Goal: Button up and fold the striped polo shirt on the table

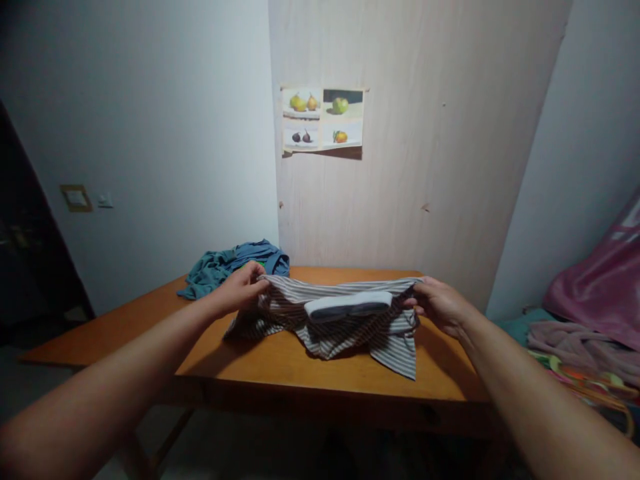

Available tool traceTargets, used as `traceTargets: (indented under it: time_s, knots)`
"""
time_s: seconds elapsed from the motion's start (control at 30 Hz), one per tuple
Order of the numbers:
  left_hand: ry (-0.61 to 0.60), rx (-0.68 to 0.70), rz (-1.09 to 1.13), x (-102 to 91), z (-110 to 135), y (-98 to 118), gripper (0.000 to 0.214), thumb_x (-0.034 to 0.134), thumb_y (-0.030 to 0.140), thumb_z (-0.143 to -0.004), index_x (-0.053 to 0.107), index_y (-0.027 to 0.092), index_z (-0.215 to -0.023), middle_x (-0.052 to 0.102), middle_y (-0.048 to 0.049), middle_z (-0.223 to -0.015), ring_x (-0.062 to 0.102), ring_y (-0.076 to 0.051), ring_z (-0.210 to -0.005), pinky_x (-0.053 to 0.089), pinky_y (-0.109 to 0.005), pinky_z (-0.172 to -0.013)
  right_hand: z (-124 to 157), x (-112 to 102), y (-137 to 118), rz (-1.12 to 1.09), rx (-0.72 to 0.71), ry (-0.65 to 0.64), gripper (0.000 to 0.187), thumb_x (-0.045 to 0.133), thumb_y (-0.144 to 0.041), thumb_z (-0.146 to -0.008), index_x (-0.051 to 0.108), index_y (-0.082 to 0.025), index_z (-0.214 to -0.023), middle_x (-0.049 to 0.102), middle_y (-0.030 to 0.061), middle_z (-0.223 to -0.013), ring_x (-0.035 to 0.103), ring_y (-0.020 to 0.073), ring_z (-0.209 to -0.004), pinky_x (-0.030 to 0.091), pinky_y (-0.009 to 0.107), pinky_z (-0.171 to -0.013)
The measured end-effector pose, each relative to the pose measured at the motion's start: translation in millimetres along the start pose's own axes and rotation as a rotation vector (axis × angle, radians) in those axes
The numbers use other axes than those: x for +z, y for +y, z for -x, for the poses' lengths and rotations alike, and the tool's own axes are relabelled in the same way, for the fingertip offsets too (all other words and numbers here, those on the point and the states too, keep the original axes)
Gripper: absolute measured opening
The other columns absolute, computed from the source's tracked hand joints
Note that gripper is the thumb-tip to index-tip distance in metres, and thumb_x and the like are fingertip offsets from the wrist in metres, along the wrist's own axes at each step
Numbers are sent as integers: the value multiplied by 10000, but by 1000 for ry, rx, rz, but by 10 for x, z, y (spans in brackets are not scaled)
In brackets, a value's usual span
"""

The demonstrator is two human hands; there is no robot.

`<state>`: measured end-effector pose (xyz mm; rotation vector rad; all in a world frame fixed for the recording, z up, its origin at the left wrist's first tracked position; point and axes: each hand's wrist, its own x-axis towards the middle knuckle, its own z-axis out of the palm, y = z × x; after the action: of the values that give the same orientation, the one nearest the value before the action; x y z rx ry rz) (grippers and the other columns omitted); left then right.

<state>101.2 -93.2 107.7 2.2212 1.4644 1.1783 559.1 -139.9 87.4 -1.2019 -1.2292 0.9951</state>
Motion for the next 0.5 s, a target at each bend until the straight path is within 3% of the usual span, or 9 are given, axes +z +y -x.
traceTargets:
  time_s: [0.07,0.13,0.23,0.3,0.33,0.4,0.5]
  knots:
    - [-70,169,-172,-157,-79,31,298,638,280,-667,588,219,-955,624,-17,-862,576,-207,-796,422,-279,-696,-55,17,-133,-33,-54,54,171,683,-274,-755,579,-197,-868,672,55,-775,595,129,-577,384,194,-420]
    - [-77,228,-267,-275,-137,35,290,613,223,-643,635,220,-932,652,-30,-887,586,-219,-833,415,-286,-727,-61,15,-206,29,-90,80,197,700,-283,-744,579,-194,-869,638,23,-715,550,109,-535,393,193,-431]
    - [41,109,-214,-396,-215,12,124,548,258,-717,645,207,-775,643,-22,-754,574,-201,-750,391,-270,-654,0,-1,-198,301,-112,-130,274,753,-293,-697,624,-188,-914,657,6,-733,563,120,-585,427,204,-493]
    - [124,-3,-62,-450,-267,0,181,518,326,-766,635,195,-723,611,-7,-663,542,-178,-662,360,-252,-579,34,-2,-160,520,-118,-270,255,772,-256,-633,660,-189,-852,677,-1,-738,583,142,-636,439,215,-535]
    - [152,-51,17,-471,-295,5,208,516,351,-769,633,189,-710,596,1,-632,526,-168,-627,342,-244,-548,38,4,-152,605,-124,-269,207,765,-235,-609,664,-191,-784,670,-11,-704,579,147,-636,432,216,-537]
    - [192,-118,132,-507,-362,55,209,533,359,-746,623,180,-683,567,13,-580,493,-151,-567,308,-233,-503,14,25,-202,634,-136,-102,111,730,-201,-595,641,-194,-661,623,-27,-602,542,136,-584,396,210,-506]
    - [283,-155,271,-569,-500,281,149,546,309,-709,568,187,-626,511,20,-521,435,-131,-490,272,-232,-461,-60,80,-488,357,-138,235,60,664,-202,-683,606,-198,-667,533,-32,-502,437,100,-458,302,200,-413]
